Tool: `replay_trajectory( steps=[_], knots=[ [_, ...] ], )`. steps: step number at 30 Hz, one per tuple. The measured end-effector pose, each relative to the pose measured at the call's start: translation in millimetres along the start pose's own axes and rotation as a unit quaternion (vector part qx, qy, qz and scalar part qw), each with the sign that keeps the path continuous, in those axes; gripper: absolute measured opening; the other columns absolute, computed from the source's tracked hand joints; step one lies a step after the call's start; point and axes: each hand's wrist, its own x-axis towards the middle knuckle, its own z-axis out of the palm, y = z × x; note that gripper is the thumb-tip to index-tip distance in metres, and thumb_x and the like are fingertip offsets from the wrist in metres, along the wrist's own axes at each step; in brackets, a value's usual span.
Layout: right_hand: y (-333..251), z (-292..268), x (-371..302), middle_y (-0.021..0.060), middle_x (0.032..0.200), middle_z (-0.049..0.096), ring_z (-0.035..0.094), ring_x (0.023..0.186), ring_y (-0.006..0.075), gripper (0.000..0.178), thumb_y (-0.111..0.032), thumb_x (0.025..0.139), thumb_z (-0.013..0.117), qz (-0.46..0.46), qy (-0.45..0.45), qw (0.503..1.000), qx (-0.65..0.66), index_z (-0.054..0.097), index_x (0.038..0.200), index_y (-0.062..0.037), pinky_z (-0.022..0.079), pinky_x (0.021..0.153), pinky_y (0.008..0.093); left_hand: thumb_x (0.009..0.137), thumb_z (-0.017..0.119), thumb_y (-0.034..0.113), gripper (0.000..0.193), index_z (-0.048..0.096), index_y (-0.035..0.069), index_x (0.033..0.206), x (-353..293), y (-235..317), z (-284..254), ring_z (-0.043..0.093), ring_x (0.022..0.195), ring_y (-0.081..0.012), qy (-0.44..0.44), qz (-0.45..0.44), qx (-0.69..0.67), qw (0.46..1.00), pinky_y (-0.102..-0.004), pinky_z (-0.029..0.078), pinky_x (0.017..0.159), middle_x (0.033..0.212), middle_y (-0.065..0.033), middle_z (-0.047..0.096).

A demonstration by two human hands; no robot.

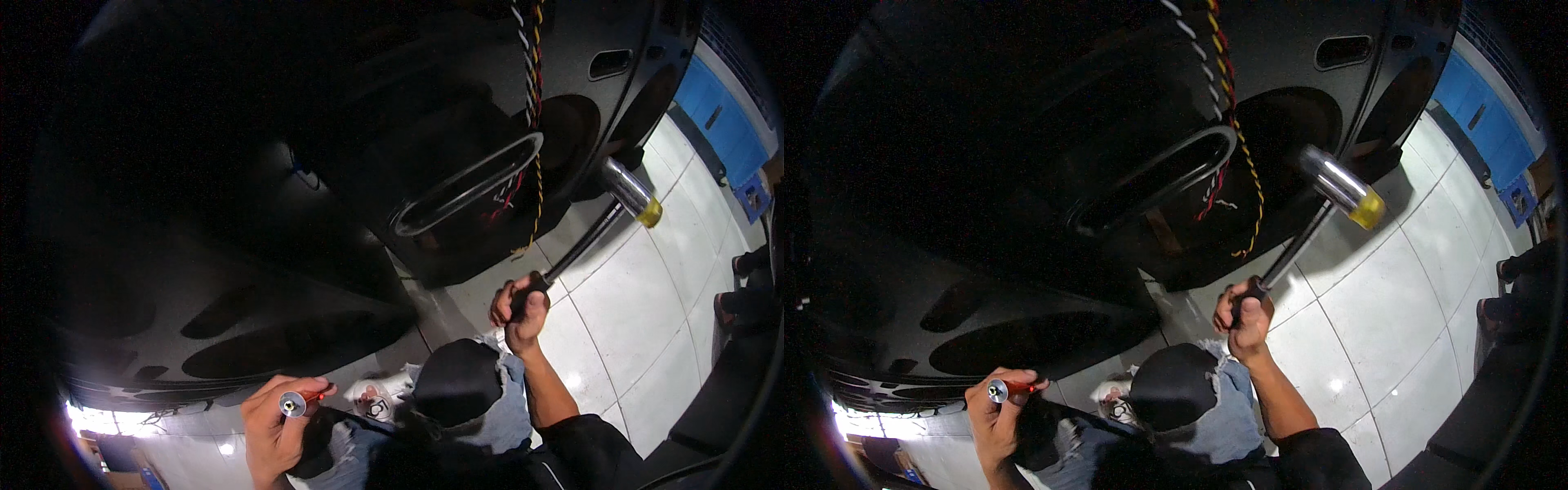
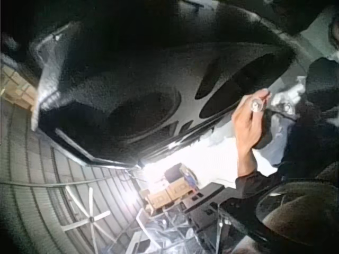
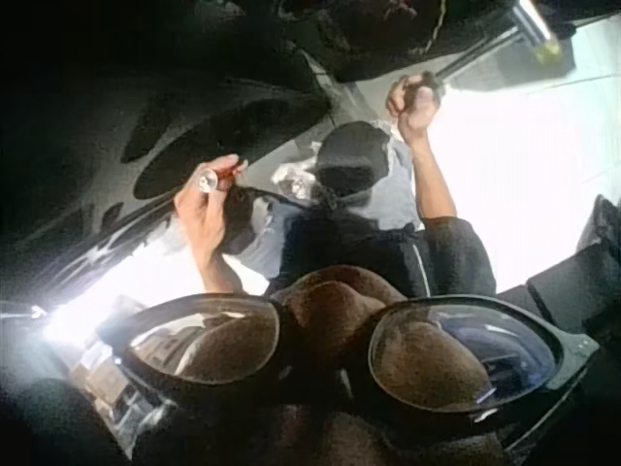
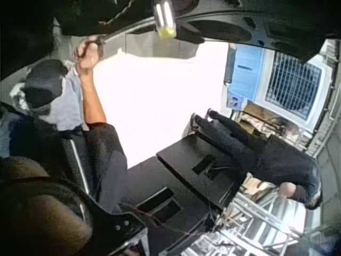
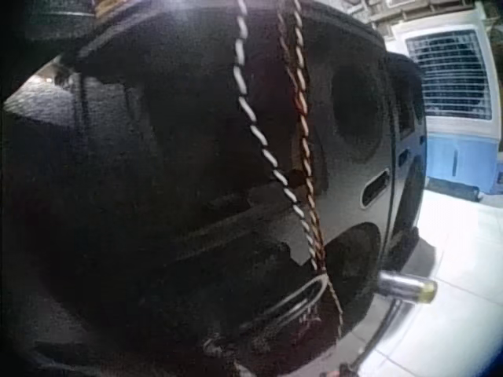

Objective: The person uses a hammer to tap the back panel of a large black speaker and a red tool to adjust internal components. The person repeatedly hammers different sections of the speaker's back and manipulates wires and parts inside the speaker enclosure.

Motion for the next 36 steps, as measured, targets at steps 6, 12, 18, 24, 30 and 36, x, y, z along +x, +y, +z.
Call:
replay_trajectory(
  steps=[6, 12, 18, 24, 30, 36],
  knots=[
    [35.3, 28.4, -4.8, 0.0018, 0.057, 0.053, 0.051, 0.047, 0.0120, 0.040, -0.041, 0.098, 0.052, -0.117, -0.051, 0.954, -0.272, 0.052, 0.092, -0.0017, 0.039, 0.045, 0.0262, 0.092, 0.061, 0.013, 0.019, 0.072, 0.003, 0.103, -9.2, -9.7, -6.7, 0.069, 0.083, -0.0214, -0.083, 0.079, -0.006, 0.993, -0.0293, 0.053, 0.071, 0.095, -0.0125, 0.073],
    [36.5, 62.2, -23.3, 0.0025, 0.058, 0.050, 0.048, 0.047, 0.0152, 0.036, -0.041, 0.097, 0.053, -0.184, -0.009, 0.929, -0.320, 0.048, 0.096, -0.0055, 0.040, 0.045, 0.0268, 0.090, 0.061, 0.005, 0.019, 0.072, 0.004, 0.106, -23.4, -44.5, -38.6, 0.068, 0.081, -0.0212, -0.132, 0.067, -0.004, 0.989, -0.0307, 0.053, 0.071, 0.095, -0.0123, 0.073],
    [44.2, 84.6, -37.0, 0.0022, 0.053, 0.041, 0.038, 0.043, 0.0124, 0.051, -0.059, 0.098, 0.043, -0.390, -0.090, 0.916, 0.001, 0.047, 0.086, -0.0092, 0.038, 0.041, 0.0285, 0.095, 0.059, 0.009, 0.017, 0.064, -0.004, 0.104, -49.4, -86.2, -78.3, 0.071, 0.094, -0.0293, -0.060, -0.033, -0.105, 0.992, -0.0423, 0.055, 0.087, 0.095, -0.0179, 0.071],
    [61.9, 108.6, -59.1, 0.0002, 0.054, 0.043, 0.039, 0.042, 0.0110, 0.038, -0.044, 0.099, 0.051, -0.123, 0.162, 0.970, -0.133, 0.052, 0.094, -0.0071, 0.034, 0.039, 0.0262, 0.094, 0.062, 0.014, 0.022, 0.064, -0.005, 0.105, -48.5, -103.3, -86.6, 0.070, 0.094, -0.0327, -0.120, -0.030, -0.134, 0.983, -0.0476, 0.056, 0.087, 0.099, -0.0203, 0.069],
    [-5.4, 108.2, -79.8, 0.0022, 0.054, 0.038, 0.037, 0.041, 0.0112, 0.052, -0.059, 0.098, 0.042, -0.305, 0.180, 0.916, -0.190, 0.041, 0.092, -0.0074, 0.035, 0.037, 0.0264, 0.094, 0.055, 0.004, 0.021, 0.068, 0.002, 0.110, -15.8, -106.5, -57.9, 0.071, 0.093, -0.0274, -0.209, 0.143, -0.162, 0.954, -0.0378, 0.057, 0.083, 0.100, -0.0162, 0.071],
    [3.7, 99.3, -69.0, 0.0005, 0.054, 0.042, 0.042, 0.041, 0.0109, 0.054, -0.053, 0.101, 0.041, -0.087, 0.210, 0.941, -0.251, 0.045, 0.071, -0.0081, 0.037, 0.040, 0.0254, 0.091, 0.056, -0.003, 0.020, 0.066, 0.001, 0.108, -4.7, -105.1, -44.3, 0.071, 0.093, -0.0244, -0.209, 0.139, -0.116, 0.961, -0.0328, 0.057, 0.082, 0.100, -0.0166, 0.070]
  ],
)
